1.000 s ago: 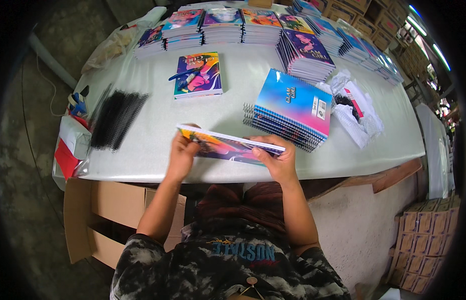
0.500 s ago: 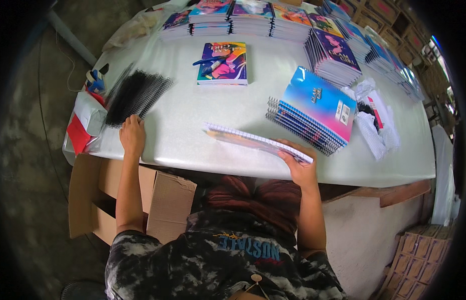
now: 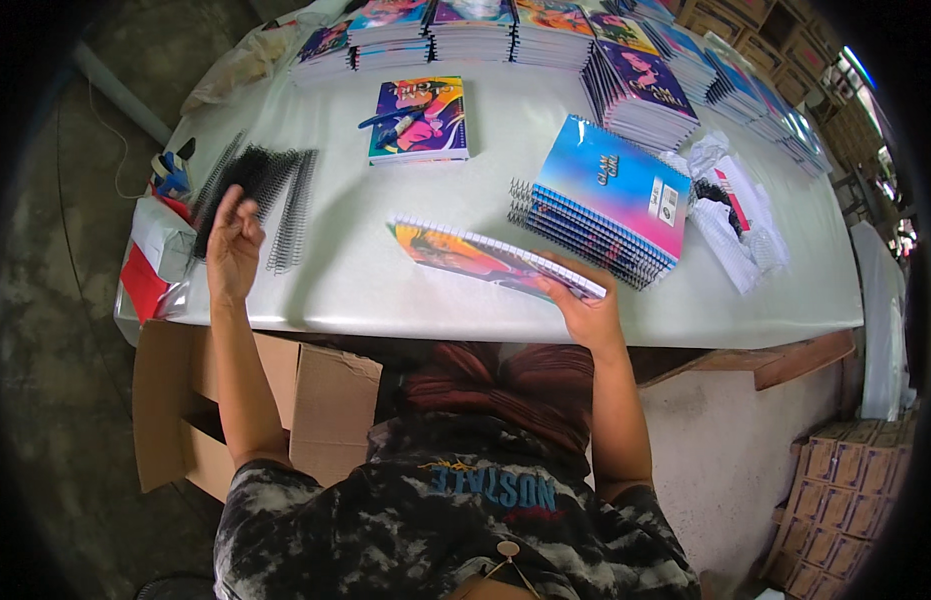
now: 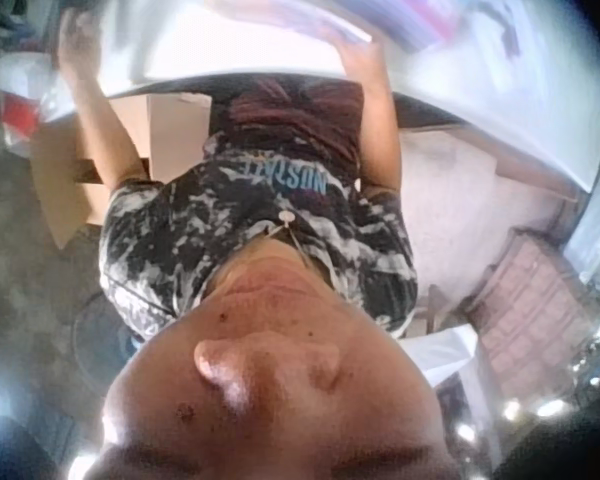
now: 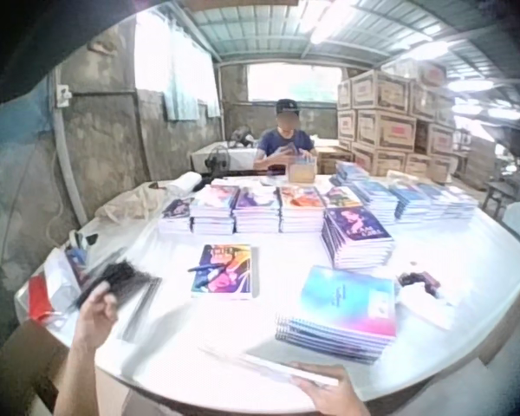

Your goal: The person assembles spiral-bound notebooks by inserting metal coils into the punched holes of the covers and pages. They then use pliers to crimp the ends of the coils to secure them. The finished notebooks are stacked on the table.

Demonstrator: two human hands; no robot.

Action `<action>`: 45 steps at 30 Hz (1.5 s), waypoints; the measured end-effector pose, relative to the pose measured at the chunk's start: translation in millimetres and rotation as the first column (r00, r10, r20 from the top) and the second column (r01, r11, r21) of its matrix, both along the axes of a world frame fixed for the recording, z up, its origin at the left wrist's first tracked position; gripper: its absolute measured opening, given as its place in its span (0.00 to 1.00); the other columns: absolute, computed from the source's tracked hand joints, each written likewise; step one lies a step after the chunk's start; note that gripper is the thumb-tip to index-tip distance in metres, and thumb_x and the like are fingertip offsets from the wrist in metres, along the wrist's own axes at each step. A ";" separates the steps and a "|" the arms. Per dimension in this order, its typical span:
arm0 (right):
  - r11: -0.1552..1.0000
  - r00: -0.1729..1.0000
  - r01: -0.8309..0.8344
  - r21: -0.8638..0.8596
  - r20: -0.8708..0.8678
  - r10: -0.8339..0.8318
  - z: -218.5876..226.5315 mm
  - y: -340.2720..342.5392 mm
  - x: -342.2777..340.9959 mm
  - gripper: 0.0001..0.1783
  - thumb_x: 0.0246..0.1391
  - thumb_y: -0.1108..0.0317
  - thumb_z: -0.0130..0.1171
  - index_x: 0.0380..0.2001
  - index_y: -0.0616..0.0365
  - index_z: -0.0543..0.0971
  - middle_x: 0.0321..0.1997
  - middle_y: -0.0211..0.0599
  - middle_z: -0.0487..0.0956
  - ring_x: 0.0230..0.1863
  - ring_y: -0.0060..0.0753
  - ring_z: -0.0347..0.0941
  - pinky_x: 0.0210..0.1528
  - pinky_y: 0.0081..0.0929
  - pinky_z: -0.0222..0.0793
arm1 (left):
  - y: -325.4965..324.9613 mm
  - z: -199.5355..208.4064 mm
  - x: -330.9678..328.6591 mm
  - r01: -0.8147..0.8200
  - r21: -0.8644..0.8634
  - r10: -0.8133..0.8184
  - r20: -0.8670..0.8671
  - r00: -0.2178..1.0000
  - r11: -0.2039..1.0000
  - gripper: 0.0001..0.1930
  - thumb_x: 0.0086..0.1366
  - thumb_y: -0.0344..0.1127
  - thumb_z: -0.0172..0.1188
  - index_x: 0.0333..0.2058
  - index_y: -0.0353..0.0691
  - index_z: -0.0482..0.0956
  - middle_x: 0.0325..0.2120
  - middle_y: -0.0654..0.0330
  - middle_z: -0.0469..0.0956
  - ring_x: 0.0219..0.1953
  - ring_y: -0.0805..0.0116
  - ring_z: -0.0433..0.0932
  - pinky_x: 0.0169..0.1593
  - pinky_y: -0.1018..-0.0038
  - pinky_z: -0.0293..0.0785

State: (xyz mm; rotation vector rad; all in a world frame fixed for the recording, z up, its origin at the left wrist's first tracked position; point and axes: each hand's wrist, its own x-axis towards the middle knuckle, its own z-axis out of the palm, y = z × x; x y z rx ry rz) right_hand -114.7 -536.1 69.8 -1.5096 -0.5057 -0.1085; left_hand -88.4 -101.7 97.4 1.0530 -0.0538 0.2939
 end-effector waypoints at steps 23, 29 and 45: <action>0.995 0.996 0.088 0.054 -0.024 -0.086 -0.8 -12.1 4.7 0.16 0.53 0.79 0.55 0.47 0.65 0.75 0.45 0.37 0.78 0.42 0.19 0.72 0.47 0.18 0.68 | -154.2 17.5 28.2 0.127 0.861 -0.180 -0.042 0.983 0.493 0.19 0.68 0.46 0.46 0.29 0.34 0.72 0.20 0.61 0.70 0.25 0.74 0.65 0.32 0.76 0.65; 0.999 0.999 0.045 -0.023 0.004 -0.045 3.1 -15.7 8.3 0.16 0.52 0.80 0.56 0.46 0.66 0.76 0.44 0.40 0.79 0.41 0.21 0.73 0.46 0.18 0.69 | -155.9 23.8 37.3 0.242 0.804 -0.185 -0.166 0.969 0.543 0.16 0.67 0.44 0.49 0.29 0.36 0.72 0.18 0.65 0.68 0.24 0.77 0.65 0.30 0.79 0.63; 0.993 0.994 0.102 -0.060 0.042 -0.100 2.1 -20.3 -3.0 0.14 0.51 0.77 0.58 0.43 0.65 0.78 0.38 0.38 0.81 0.35 0.19 0.75 0.39 0.17 0.70 | -168.5 96.7 33.0 -0.075 0.957 -0.423 -0.054 0.905 -0.281 0.25 0.54 0.35 0.62 0.52 0.41 0.69 0.46 0.50 0.71 0.45 0.54 0.70 0.47 0.65 0.67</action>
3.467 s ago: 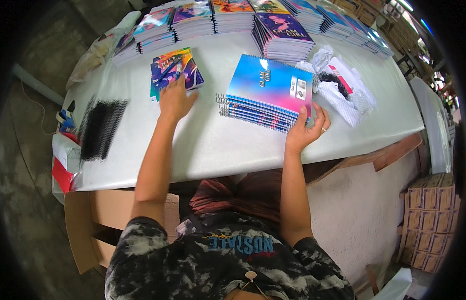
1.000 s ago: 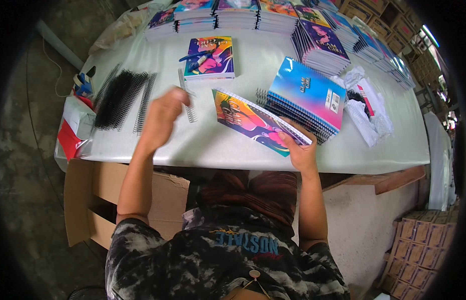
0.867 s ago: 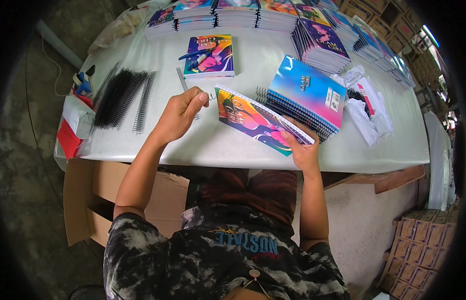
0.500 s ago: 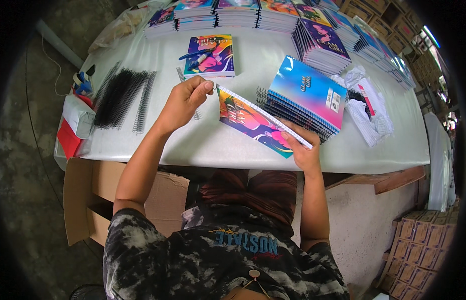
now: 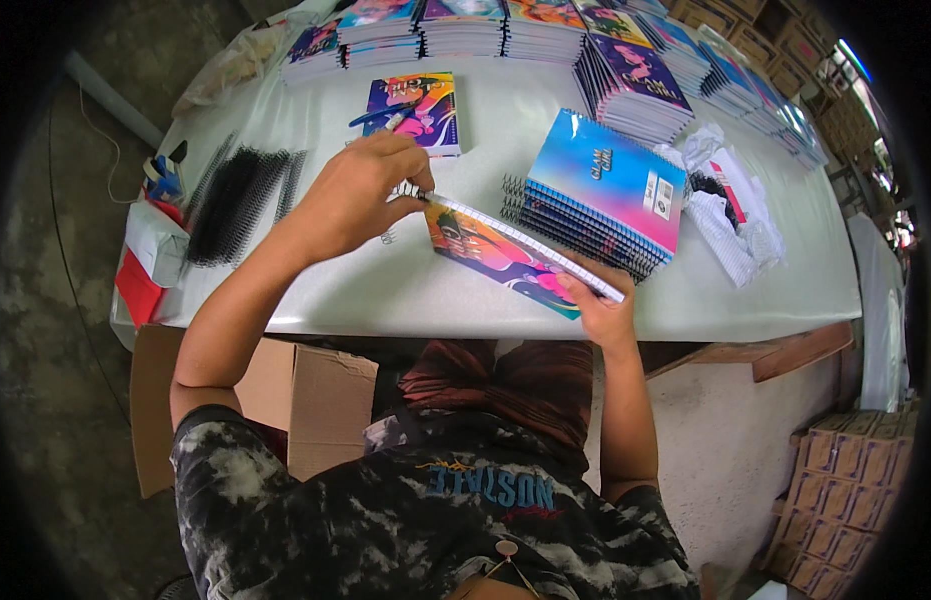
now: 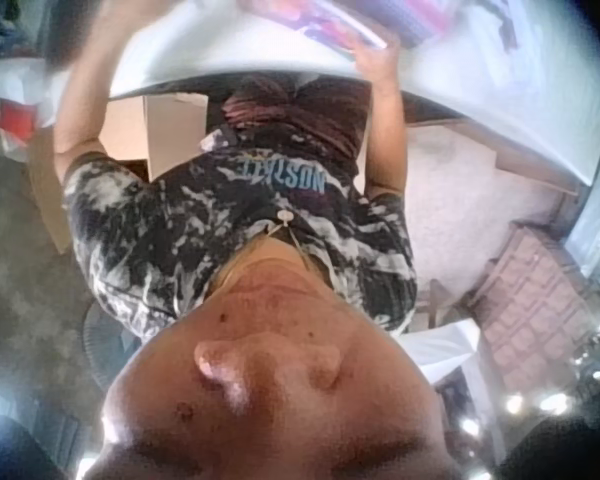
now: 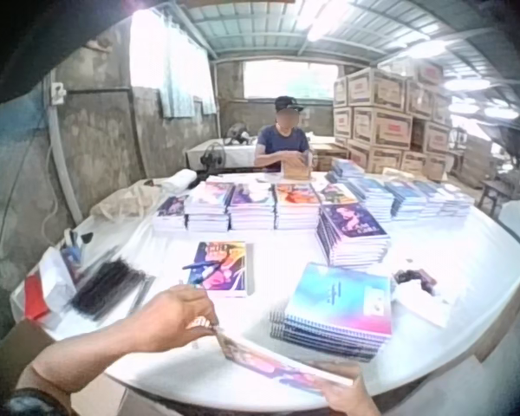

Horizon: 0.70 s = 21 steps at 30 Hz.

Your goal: The person assembles spiral-bound notebooks by inserting metal coils into the punched holes of the covers and pages. They then use pliers to crimp the ends of the coils to secure them. The finished notebooks are stacked on the table.

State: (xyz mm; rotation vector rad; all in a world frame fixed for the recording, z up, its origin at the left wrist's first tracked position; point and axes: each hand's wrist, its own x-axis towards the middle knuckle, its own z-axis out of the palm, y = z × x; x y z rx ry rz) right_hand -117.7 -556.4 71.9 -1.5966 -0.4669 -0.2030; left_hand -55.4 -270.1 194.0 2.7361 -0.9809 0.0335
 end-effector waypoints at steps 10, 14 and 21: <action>1.000 0.998 -0.006 -0.029 0.057 0.008 -3.0 5.7 -10.6 0.19 0.45 0.85 0.56 0.44 0.64 0.78 0.46 0.45 0.78 0.47 0.36 0.76 0.50 0.25 0.69 | -15.7 -9.3 -11.0 0.134 0.026 -0.132 0.426 0.895 0.991 0.14 0.46 0.32 0.65 0.31 0.40 0.71 0.28 0.59 0.73 0.35 0.57 0.73 0.39 0.64 0.68; 0.994 0.989 0.000 -0.109 0.149 0.016 -2.5 5.8 -11.0 0.19 0.45 0.85 0.56 0.44 0.64 0.77 0.46 0.45 0.78 0.47 0.35 0.76 0.50 0.25 0.69 | -15.9 7.3 -11.7 0.050 0.163 -0.084 0.210 0.974 0.985 0.14 0.47 0.35 0.65 0.32 0.41 0.72 0.29 0.60 0.74 0.36 0.58 0.73 0.39 0.64 0.68; 0.997 0.995 0.037 -0.072 0.092 -0.030 -4.2 8.4 -17.5 0.19 0.45 0.84 0.56 0.44 0.65 0.77 0.45 0.44 0.79 0.46 0.35 0.76 0.49 0.24 0.69 | -9.3 -3.9 -10.6 0.090 0.154 -0.120 0.194 0.974 0.984 0.12 0.48 0.36 0.65 0.30 0.41 0.74 0.27 0.62 0.74 0.35 0.62 0.73 0.39 0.69 0.68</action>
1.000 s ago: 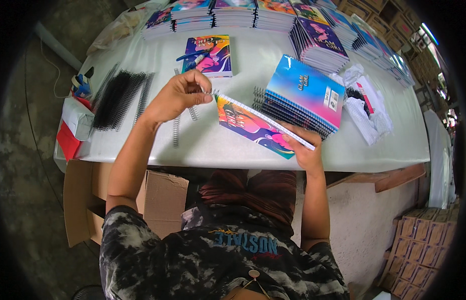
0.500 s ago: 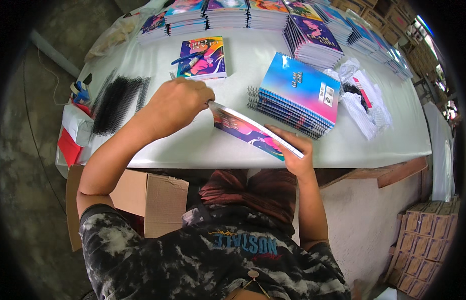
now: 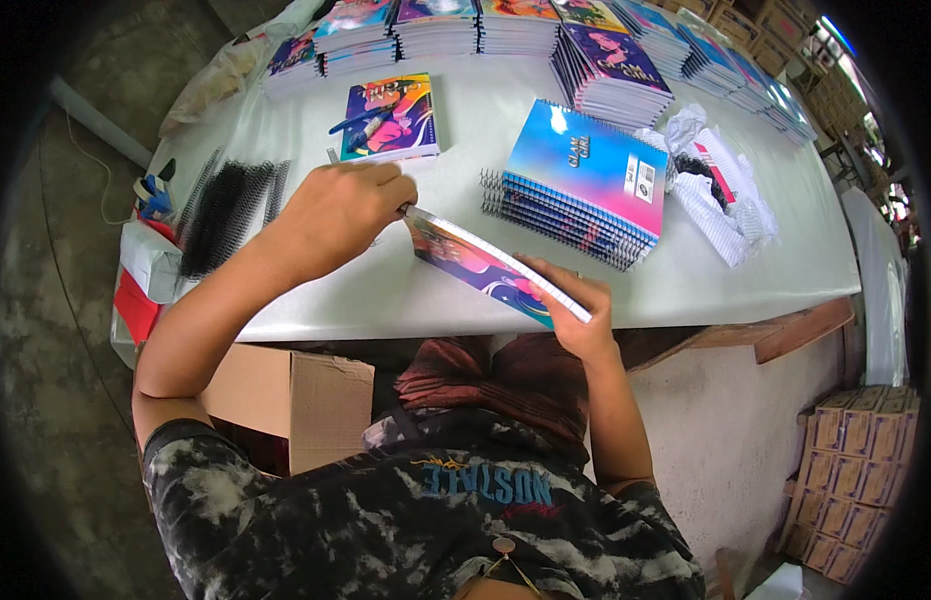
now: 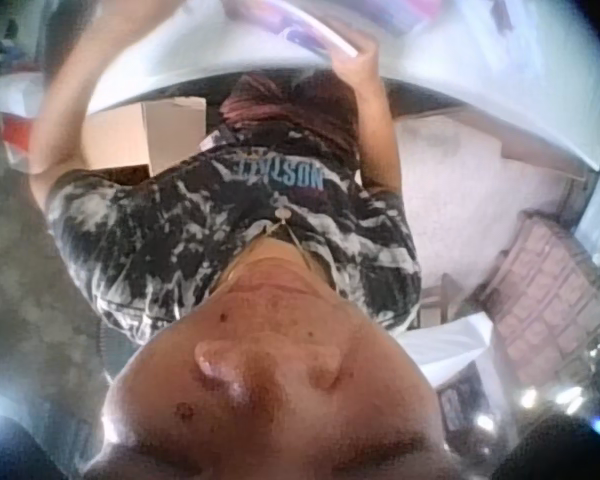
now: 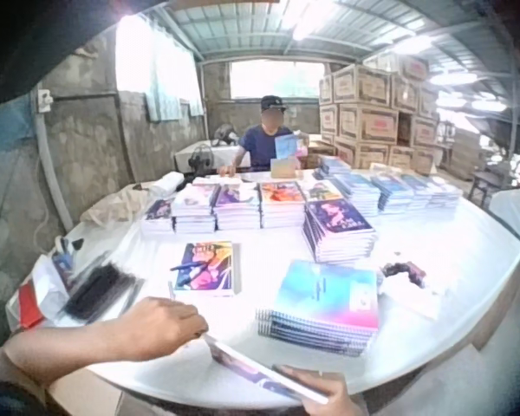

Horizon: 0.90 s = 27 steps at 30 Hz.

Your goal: The person assembles spiral-bound notebooks by inserting metal coils into the punched holes of the covers and pages. They then use pliers to crimp the ends of the coils to secure them. The finished notebooks are stacked on the table.

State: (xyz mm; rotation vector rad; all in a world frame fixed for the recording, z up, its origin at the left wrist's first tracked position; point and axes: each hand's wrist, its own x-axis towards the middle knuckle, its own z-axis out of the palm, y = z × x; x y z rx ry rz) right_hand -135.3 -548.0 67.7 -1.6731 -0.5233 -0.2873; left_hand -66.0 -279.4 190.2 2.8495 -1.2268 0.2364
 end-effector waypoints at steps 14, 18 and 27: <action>0.993 0.965 0.077 -0.084 0.258 -0.053 2.1 4.9 0.2 0.18 0.44 0.85 0.52 0.42 0.67 0.77 0.44 0.48 0.78 0.46 0.40 0.76 0.49 0.28 0.70 | 4.1 -11.0 -7.7 0.056 -0.062 -0.043 0.194 0.980 0.996 0.17 0.45 0.39 0.66 0.35 0.45 0.76 0.37 0.64 0.76 0.43 0.66 0.72 0.48 0.69 0.63; 0.992 0.966 0.099 -0.076 0.248 -0.077 0.4 5.0 -2.6 0.17 0.45 0.82 0.54 0.42 0.67 0.77 0.43 0.48 0.79 0.45 0.41 0.77 0.48 0.28 0.71 | -17.2 18.8 -9.3 -0.160 0.155 0.150 0.075 0.986 0.975 0.34 0.43 0.47 0.68 0.50 0.47 0.68 0.54 0.57 0.64 0.57 0.57 0.61 0.57 0.61 0.55; 0.991 0.926 0.126 -0.050 0.363 -0.099 -7.6 10.5 -0.2 0.14 0.46 0.79 0.57 0.40 0.67 0.78 0.41 0.50 0.79 0.42 0.42 0.78 0.45 0.29 0.73 | 12.1 -118.1 -23.2 0.270 -0.022 -0.196 0.632 0.750 0.963 0.59 0.49 0.78 0.37 0.61 0.26 0.43 0.62 0.30 0.38 0.63 0.27 0.30 0.58 0.34 0.29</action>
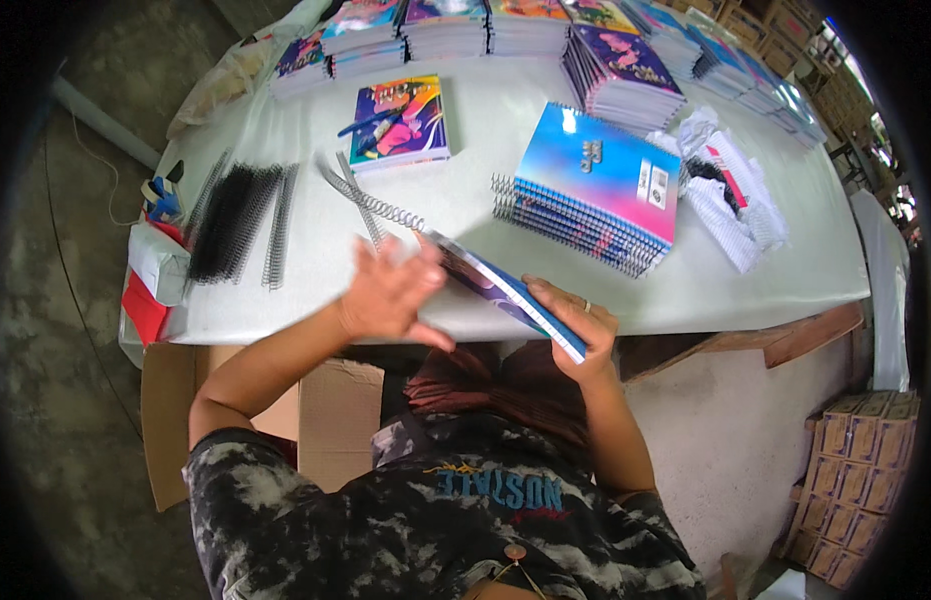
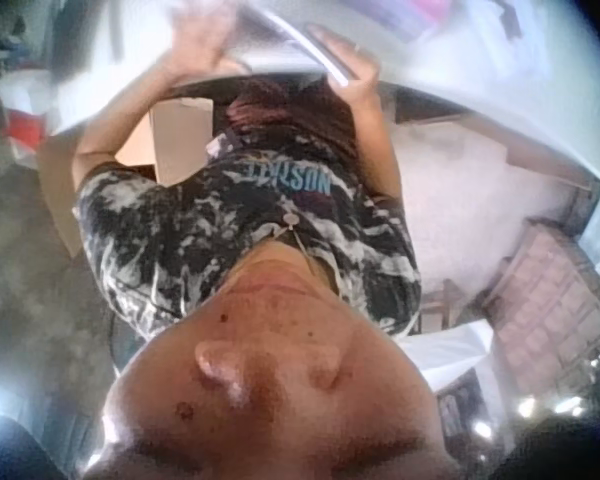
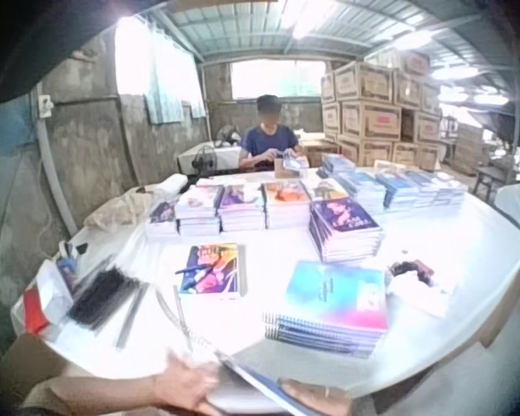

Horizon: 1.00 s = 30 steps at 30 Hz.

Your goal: The person assembles spiral-bound notebooks by inserting metal coils into the punched holes of the covers and pages. They then use pliers to crimp the ends of the coils to secure them. The finished notebooks are stacked on the table.

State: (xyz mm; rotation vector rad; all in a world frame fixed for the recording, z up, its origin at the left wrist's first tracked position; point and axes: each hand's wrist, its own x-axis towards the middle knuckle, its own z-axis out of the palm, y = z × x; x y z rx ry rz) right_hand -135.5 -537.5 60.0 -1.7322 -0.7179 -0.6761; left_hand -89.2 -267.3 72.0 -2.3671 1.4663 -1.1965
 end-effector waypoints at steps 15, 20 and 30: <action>0.997 0.996 -0.021 -0.075 0.089 0.028 8.0 13.9 -2.1 0.16 0.42 0.75 0.62 0.38 0.65 0.80 0.38 0.51 0.80 0.39 0.43 0.79 0.42 0.30 0.75 | -6.8 29.0 53.1 -0.014 -0.717 0.079 0.057 0.995 0.697 0.57 0.51 0.79 0.29 0.60 0.26 0.50 0.64 0.42 0.40 0.66 0.42 0.37 0.62 0.45 0.23; 0.997 0.987 0.024 -0.077 0.159 -0.012 -1.0 3.2 -0.9 0.16 0.42 0.75 0.63 0.39 0.65 0.79 0.37 0.51 0.80 0.39 0.42 0.79 0.39 0.29 0.76 | -14.7 9.6 36.3 0.078 -0.488 -0.014 0.133 0.991 0.869 0.59 0.50 0.80 0.32 0.62 0.28 0.44 0.64 0.41 0.41 0.66 0.41 0.33 0.62 0.44 0.22; 0.995 0.987 -0.002 -0.097 0.160 0.018 6.7 11.0 -6.5 0.15 0.41 0.75 0.63 0.37 0.64 0.80 0.38 0.50 0.80 0.38 0.43 0.79 0.41 0.30 0.75 | 11.9 2.0 12.0 0.183 -0.362 -0.150 0.117 0.982 0.914 0.61 0.43 0.81 0.44 0.64 0.36 0.43 0.64 0.38 0.32 0.66 0.40 0.30 0.62 0.41 0.26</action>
